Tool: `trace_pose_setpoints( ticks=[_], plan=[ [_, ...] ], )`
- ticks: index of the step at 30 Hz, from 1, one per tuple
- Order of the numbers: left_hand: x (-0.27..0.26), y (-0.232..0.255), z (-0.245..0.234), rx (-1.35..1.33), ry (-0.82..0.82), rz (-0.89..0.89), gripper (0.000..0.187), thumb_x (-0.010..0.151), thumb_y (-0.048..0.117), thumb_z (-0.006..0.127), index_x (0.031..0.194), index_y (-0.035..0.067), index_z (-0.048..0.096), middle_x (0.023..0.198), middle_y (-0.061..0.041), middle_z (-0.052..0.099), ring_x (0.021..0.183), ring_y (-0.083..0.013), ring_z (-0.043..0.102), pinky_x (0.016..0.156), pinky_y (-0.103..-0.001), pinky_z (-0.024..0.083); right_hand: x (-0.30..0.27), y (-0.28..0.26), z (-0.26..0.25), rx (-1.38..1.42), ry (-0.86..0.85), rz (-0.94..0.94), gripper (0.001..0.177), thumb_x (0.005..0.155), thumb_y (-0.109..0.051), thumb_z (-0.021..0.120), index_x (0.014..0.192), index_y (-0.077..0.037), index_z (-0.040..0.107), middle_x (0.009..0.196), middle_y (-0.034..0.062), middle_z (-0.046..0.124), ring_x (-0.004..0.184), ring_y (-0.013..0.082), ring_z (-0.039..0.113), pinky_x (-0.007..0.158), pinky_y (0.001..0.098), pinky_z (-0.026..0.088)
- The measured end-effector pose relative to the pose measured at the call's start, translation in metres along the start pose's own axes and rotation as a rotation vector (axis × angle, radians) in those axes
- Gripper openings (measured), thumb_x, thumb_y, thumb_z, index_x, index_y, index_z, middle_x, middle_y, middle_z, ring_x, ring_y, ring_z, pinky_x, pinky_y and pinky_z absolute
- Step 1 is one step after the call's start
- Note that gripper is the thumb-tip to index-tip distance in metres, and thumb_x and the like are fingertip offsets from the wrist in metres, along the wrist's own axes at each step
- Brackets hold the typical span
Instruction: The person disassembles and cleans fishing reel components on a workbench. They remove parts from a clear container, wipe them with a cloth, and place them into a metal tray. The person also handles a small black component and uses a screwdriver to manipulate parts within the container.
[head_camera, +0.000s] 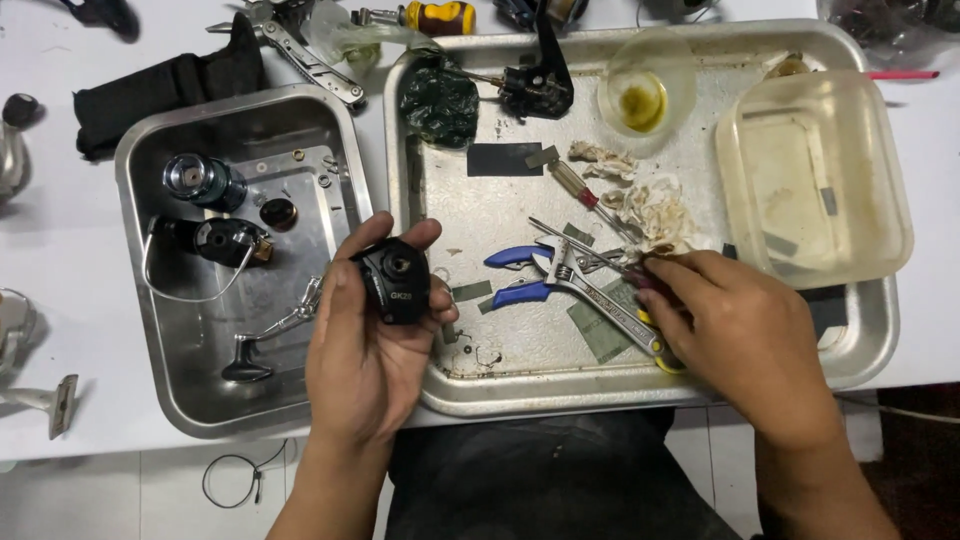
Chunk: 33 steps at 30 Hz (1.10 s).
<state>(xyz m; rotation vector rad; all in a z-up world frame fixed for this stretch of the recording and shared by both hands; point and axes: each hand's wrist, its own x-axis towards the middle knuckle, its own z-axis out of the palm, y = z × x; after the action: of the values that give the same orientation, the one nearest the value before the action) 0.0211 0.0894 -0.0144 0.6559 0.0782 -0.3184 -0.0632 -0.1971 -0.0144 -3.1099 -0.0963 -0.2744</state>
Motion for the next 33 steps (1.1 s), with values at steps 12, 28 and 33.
trace_pose_setpoints(
  ticks=[12, 28, 33],
  plan=[
    [-0.003, -0.015, 0.004, 0.001, -0.008, -0.099, 0.046, 0.107, 0.025, 0.049, 0.143, -0.004, 0.048, 0.139, -0.034, 0.053, 0.081, -0.0332, 0.067, 0.073, -0.039, 0.06, -0.013, 0.02, -0.027, 0.308, 0.134, 0.11, 0.015, 0.096, -0.006, 0.078, 0.106, 0.004, 0.077, 0.098, 0.0155, 0.075, 0.08, 0.0224, 0.067, 0.07, 0.0328, 0.053],
    [0.003, -0.034, 0.013, 0.046, -0.015, -0.145, 0.048, 0.104, 0.027, 0.054, 0.142, -0.003, 0.05, 0.142, -0.032, 0.054, 0.079, -0.0299, 0.068, 0.071, -0.038, 0.06, -0.049, 0.038, -0.04, 0.32, -0.01, 0.174, 0.023, 0.089, -0.018, 0.08, 0.103, -0.001, 0.077, 0.104, 0.0108, 0.077, 0.088, 0.0209, 0.071, 0.081, 0.034, 0.053],
    [0.002, -0.038, 0.016, 0.102, -0.021, -0.145, 0.049, 0.105, 0.026, 0.051, 0.141, -0.007, 0.05, 0.138, -0.034, 0.057, 0.078, -0.0312, 0.066, 0.071, -0.039, 0.058, -0.035, 0.026, -0.021, 0.391, -0.063, 0.153, 0.019, 0.09, -0.02, 0.074, 0.103, -0.006, 0.075, 0.093, 0.0067, 0.075, 0.079, 0.0196, 0.07, 0.072, 0.034, 0.053]
  ],
)
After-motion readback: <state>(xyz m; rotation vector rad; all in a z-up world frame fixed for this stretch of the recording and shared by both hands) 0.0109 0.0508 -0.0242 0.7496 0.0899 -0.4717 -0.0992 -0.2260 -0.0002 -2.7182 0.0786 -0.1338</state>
